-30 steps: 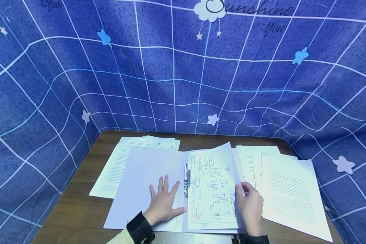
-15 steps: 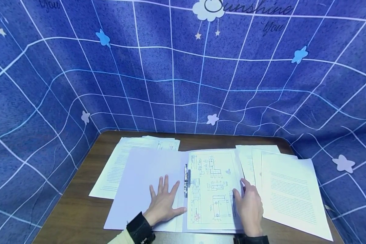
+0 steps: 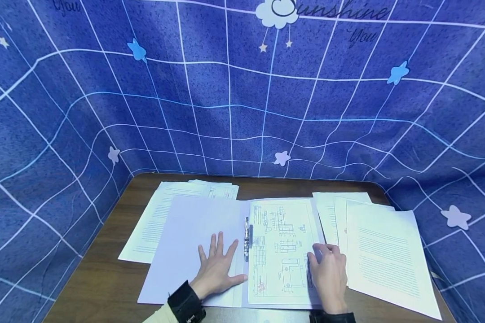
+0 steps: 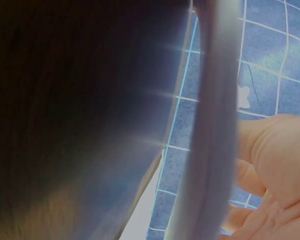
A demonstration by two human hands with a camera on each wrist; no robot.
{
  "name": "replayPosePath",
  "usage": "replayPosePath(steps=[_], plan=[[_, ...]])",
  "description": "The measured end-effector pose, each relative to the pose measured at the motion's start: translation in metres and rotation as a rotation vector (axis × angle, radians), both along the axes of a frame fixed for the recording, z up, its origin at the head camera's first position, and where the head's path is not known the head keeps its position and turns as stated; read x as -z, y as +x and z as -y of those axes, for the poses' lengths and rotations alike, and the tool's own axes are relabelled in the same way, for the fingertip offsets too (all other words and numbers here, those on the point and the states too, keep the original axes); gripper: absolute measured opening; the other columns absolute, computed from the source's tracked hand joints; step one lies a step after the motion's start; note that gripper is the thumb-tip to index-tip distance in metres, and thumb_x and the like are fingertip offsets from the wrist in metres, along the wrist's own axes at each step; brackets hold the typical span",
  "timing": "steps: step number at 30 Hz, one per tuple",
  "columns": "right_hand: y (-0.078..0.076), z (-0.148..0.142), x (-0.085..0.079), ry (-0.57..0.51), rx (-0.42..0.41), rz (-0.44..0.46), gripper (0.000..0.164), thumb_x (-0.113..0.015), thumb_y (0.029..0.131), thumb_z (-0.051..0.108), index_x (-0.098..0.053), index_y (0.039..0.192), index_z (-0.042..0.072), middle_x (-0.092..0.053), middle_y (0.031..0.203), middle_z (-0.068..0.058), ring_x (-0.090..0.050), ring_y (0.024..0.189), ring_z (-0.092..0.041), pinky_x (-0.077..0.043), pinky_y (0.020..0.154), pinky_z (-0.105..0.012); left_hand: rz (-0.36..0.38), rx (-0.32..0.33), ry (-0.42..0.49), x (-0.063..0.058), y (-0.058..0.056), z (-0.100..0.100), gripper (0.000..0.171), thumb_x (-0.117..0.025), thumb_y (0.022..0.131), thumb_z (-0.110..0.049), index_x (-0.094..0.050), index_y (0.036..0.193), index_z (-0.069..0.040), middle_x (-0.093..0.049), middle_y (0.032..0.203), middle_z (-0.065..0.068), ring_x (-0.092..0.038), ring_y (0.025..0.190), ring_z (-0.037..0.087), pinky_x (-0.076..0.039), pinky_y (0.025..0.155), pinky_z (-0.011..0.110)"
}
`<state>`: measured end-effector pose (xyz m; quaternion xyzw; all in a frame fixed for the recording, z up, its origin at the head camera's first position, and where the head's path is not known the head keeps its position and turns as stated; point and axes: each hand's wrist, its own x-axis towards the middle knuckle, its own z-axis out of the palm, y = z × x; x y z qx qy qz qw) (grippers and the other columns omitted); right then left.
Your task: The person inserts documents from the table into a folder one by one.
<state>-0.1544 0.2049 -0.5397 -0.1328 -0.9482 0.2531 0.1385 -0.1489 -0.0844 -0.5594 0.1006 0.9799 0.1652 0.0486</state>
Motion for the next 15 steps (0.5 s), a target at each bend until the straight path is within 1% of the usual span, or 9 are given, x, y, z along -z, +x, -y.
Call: replayPosePath(steps=[7, 15], plan=[[-0.0004, -0.0002, 0.0006, -0.004, 0.006, 0.001, 0.033, -0.081, 0.087, 0.012, -0.073, 0.117, -0.002, -0.059, 0.123, -0.032, -0.056, 0.109, -0.052, -0.051, 0.076, -0.061, 0.004, 0.000, -0.001, -0.0016, 0.0012, -0.0004, 0.103, -0.075, 0.077, -0.071, -0.044, 0.156, -0.013, -0.014, 0.164, 0.035, -0.006, 0.151, 0.057, -0.003, 0.107, 0.085], [0.0001, -0.0006, 0.0001, -0.007, 0.005, -0.008, 0.033, -0.081, 0.087, 0.011, -0.074, 0.116, -0.002, -0.060, 0.122, -0.032, -0.056, 0.109, -0.052, -0.051, 0.077, -0.062, 0.001, 0.000, -0.003, -0.0009, 0.0006, -0.0007, 0.104, -0.075, 0.077, -0.072, -0.044, 0.156, -0.013, -0.014, 0.164, 0.035, -0.006, 0.151, 0.057, -0.003, 0.107, 0.085]])
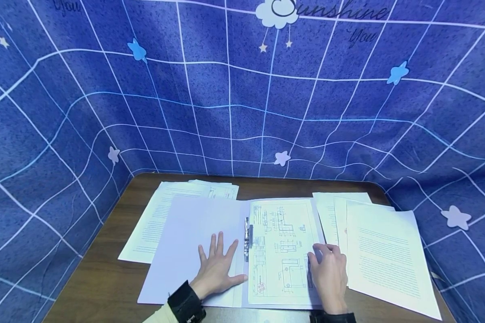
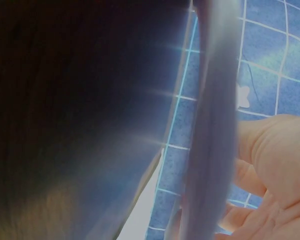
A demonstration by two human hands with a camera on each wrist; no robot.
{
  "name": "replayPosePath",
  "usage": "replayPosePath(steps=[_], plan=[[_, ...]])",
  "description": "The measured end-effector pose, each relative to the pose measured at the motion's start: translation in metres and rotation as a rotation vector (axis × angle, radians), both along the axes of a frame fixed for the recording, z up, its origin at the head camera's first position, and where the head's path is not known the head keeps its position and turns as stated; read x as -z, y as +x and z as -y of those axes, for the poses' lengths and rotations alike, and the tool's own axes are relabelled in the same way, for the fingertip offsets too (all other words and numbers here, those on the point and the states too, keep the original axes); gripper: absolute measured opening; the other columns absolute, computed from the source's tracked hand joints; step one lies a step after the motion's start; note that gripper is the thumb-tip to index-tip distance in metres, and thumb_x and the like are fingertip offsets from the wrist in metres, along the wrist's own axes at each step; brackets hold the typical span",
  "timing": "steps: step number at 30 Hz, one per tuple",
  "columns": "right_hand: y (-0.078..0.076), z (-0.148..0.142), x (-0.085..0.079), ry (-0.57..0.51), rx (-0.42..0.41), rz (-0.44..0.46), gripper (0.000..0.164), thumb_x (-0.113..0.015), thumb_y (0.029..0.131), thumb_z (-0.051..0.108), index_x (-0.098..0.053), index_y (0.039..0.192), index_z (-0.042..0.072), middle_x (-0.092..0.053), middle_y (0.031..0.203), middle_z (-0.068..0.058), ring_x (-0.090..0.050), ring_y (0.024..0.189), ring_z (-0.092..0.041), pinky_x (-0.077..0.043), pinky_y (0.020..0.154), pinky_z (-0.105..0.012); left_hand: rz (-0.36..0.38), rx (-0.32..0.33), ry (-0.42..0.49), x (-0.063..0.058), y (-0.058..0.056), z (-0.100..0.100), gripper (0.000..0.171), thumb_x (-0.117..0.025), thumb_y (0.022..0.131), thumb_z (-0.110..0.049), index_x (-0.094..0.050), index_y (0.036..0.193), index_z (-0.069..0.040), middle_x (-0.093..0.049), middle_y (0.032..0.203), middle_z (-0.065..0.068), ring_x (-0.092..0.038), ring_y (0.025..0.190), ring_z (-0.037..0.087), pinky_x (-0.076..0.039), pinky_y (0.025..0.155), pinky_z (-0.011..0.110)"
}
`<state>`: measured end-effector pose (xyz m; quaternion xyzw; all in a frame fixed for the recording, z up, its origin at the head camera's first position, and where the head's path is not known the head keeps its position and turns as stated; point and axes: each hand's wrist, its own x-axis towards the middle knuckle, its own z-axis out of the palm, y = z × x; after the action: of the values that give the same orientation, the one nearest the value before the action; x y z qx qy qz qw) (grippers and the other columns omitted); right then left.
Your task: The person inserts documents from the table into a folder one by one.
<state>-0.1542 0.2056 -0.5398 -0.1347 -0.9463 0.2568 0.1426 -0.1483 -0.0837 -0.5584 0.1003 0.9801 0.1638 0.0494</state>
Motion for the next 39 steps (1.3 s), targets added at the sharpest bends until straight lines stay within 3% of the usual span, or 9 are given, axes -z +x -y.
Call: replayPosePath(steps=[8, 17, 29, 39], plan=[[0.001, -0.003, -0.008, -0.002, -0.016, -0.017, 0.033, -0.081, 0.086, 0.010, -0.074, 0.116, -0.002, -0.061, 0.120, -0.032, -0.058, 0.109, -0.052, -0.051, 0.077, -0.060, -0.003, -0.002, -0.001, -0.002, 0.000, -0.001, 0.104, -0.075, 0.077, -0.072, -0.044, 0.156, -0.013, -0.015, 0.164, 0.036, -0.007, 0.151, 0.057, -0.003, 0.106, 0.086], [0.002, -0.011, -0.021, 0.014, -0.046, -0.072, 0.032, -0.080, 0.086, 0.010, -0.074, 0.114, -0.004, -0.065, 0.112, -0.031, -0.065, 0.086, -0.039, -0.052, 0.062, -0.047, -0.004, -0.006, -0.006, -0.001, -0.001, 0.000, 0.104, -0.075, 0.076, -0.073, -0.045, 0.156, -0.013, -0.016, 0.164, 0.035, -0.008, 0.151, 0.057, -0.004, 0.106, 0.085], [0.001, -0.034, -0.038, 0.036, -0.062, -0.137, 0.035, -0.082, 0.085, 0.011, -0.074, 0.115, -0.004, -0.065, 0.111, -0.033, -0.067, 0.078, -0.038, -0.050, 0.062, -0.050, 0.000, -0.011, 0.003, -0.005, 0.001, 0.000, 0.103, -0.076, 0.076, -0.071, -0.046, 0.155, -0.012, -0.017, 0.163, 0.036, -0.009, 0.150, 0.057, -0.004, 0.106, 0.086], [-0.001, -0.061, -0.052, 0.056, -0.048, -0.141, 0.038, -0.080, 0.088, 0.012, -0.070, 0.121, -0.003, -0.062, 0.118, -0.035, -0.068, 0.086, -0.047, -0.051, 0.066, -0.058, -0.006, -0.007, 0.006, -0.005, 0.003, 0.001, 0.103, -0.076, 0.076, -0.071, -0.047, 0.155, -0.012, -0.017, 0.163, 0.036, -0.009, 0.150, 0.058, -0.004, 0.106, 0.086]])
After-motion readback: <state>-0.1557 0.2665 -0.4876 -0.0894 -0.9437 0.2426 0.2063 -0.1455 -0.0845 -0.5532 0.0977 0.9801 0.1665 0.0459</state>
